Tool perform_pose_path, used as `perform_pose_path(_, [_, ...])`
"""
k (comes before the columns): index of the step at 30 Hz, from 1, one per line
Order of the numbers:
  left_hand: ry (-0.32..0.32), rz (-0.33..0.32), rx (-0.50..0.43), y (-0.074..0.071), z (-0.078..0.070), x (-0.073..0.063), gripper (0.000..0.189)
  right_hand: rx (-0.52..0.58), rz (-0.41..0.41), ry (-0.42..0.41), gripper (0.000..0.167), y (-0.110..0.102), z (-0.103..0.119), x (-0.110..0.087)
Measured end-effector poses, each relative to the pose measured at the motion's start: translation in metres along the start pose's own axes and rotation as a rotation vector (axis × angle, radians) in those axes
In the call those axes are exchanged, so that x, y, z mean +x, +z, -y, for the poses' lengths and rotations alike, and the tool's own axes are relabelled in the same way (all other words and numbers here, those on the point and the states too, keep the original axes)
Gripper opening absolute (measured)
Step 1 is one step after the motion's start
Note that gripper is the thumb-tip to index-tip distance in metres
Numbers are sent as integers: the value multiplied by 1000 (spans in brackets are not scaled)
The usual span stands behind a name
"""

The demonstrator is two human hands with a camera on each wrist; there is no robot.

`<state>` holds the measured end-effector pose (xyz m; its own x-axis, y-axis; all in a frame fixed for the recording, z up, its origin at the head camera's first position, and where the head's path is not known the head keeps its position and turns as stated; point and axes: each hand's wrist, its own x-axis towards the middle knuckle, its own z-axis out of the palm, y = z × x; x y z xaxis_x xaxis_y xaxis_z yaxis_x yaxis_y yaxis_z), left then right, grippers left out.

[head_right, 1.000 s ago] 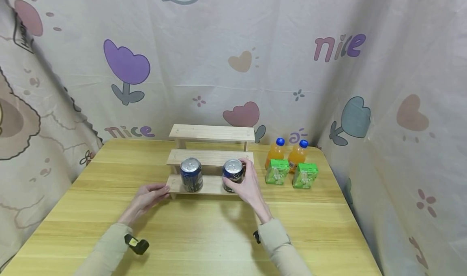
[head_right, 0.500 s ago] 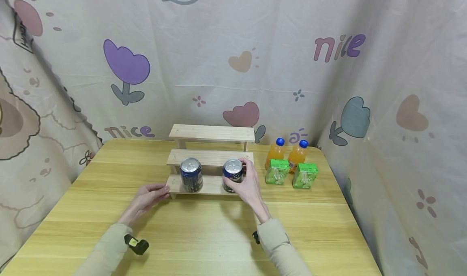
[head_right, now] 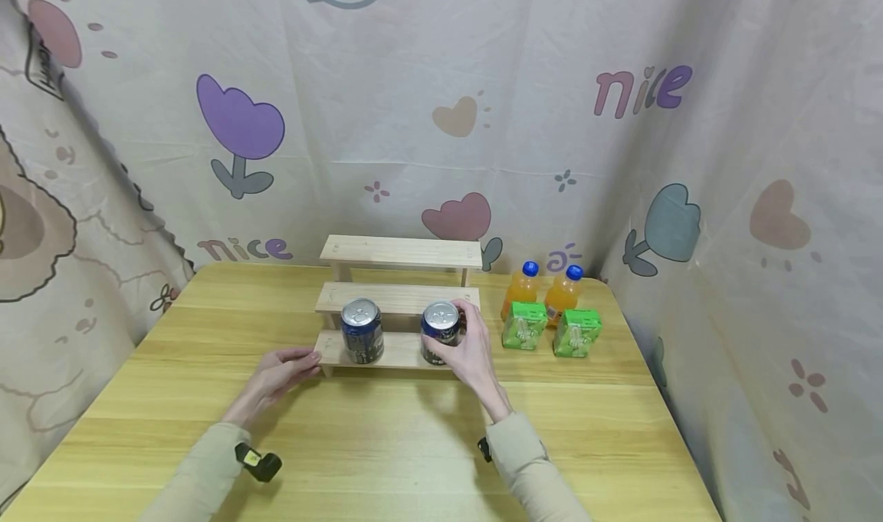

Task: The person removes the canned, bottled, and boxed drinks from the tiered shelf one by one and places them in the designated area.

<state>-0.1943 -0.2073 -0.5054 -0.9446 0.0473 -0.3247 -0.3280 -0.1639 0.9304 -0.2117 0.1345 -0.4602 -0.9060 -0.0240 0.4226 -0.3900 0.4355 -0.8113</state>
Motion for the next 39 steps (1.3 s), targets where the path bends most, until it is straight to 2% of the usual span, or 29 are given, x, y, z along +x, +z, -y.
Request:
perform_pose_path(19, [-10,6,-8,0,1,0,55,62,1,50,74,-12,5,-7])
perform_pose_path(27, [-11,3,10,0,1,3,52,63,-17,20,73,-25,2,-10])
perform_pose_path(34, [-3,-1,4,0,-2,4,52,71,-19,39,71,-41,6,-14])
perform_pose_path(39, [-3,-6,-6,0,-1,4,52,60,-19,12,71,-53,-2,-17])
